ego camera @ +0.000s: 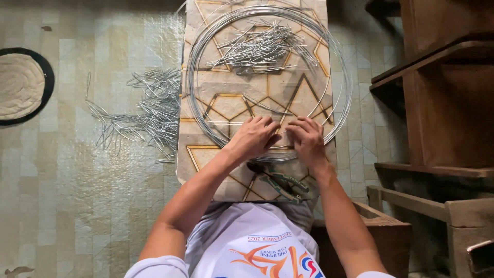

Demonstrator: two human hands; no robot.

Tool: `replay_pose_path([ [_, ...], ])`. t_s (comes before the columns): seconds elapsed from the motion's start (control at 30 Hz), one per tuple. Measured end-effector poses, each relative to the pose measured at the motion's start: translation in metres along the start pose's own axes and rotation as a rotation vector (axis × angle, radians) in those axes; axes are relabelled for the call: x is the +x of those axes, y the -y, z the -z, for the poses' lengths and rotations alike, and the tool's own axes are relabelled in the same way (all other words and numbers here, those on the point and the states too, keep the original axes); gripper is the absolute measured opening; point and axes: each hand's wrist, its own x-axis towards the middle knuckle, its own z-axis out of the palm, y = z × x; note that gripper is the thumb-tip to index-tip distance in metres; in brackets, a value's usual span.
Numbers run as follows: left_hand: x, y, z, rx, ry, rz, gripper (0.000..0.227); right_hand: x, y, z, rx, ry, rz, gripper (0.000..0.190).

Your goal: Cutting metal wire from a large coil into smaller segments using wire cutters

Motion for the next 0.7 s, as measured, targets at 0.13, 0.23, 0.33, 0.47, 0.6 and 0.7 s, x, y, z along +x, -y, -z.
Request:
replay_pose_path([
  [0.13, 0.033, 0.002, 0.008, 0.057, -0.148, -0.070, 0.018, -0.003, -0.002, -0.006, -0.011, -0.100, 0.033, 0.023],
  [0.23, 0.071, 0.027, -0.022, 0.135, -0.239, -0.147, 0.015, -0.001, -0.002, -0.005, -0.034, -0.131, 0.061, 0.021],
  [0.33, 0.093, 0.033, -0.020, 0.232, -0.212, -0.131, 0.022, 0.000, 0.003, -0.001, -0.034, -0.146, 0.074, 0.017],
  [0.47, 0.081, 0.035, -0.013, 0.179, -0.153, -0.081, 0.031, 0.000, 0.003, 0.000, 0.000, -0.137, 0.057, 0.011],
  [0.6, 0.034, 0.060, -0.033, 0.120, -0.147, 0.078, 0.029, -0.002, 0.000, -0.003, -0.024, -0.117, 0.027, 0.020],
  [0.7, 0.002, 0.065, -0.028, 0.229, -0.248, 0.187, 0.039, -0.003, 0.002, -0.003, -0.016, -0.107, 0.028, 0.018],
])
